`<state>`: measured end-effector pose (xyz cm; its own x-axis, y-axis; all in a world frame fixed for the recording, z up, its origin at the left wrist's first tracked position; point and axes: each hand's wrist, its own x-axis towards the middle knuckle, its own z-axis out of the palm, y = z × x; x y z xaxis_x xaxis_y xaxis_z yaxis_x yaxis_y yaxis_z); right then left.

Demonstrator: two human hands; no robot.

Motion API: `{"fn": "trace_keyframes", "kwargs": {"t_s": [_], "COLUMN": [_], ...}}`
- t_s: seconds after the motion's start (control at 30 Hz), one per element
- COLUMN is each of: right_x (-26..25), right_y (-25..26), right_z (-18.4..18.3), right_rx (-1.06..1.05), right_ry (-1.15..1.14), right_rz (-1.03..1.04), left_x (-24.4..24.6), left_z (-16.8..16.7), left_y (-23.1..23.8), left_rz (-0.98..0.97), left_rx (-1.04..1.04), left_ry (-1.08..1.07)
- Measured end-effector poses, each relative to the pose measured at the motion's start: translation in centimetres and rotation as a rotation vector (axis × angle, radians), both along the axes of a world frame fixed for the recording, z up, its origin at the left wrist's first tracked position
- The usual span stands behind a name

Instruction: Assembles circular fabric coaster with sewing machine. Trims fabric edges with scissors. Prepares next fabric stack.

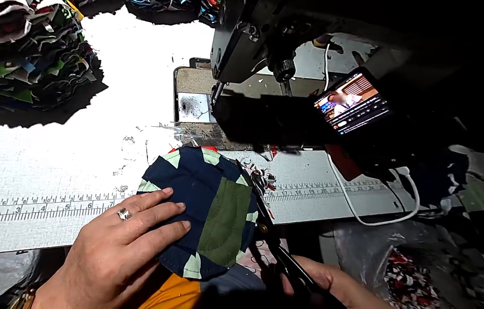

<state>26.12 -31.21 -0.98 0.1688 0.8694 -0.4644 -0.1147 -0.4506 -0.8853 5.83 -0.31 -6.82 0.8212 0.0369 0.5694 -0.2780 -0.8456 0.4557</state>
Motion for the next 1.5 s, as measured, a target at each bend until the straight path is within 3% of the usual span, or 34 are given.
{"fn": "trace_keyframes", "kwargs": {"t_s": [0.37,0.8,1.1,1.5], "right_x": [0.7,0.3,0.5,-0.3], "right_y": [-0.4,0.4,0.0,0.4], "right_z": [-0.9,-1.0,-0.3,0.5], "right_rx": [0.016,0.010,-0.036,0.018], "right_ry": [-0.068,-0.040,-0.186,-0.168], "right_rz": [0.358,0.178,0.293,0.091], "left_x": [-0.1,-0.1,-0.1,-0.2], "left_z": [0.2,0.1,0.0,0.2], "left_y": [0.1,0.3,0.1,0.3], "left_rz": [-0.009,-0.017,-0.022,-0.015], "left_rx": [0.011,-0.012,-0.098,-0.064], "left_ry": [0.000,0.005,-0.022,-0.020]}}
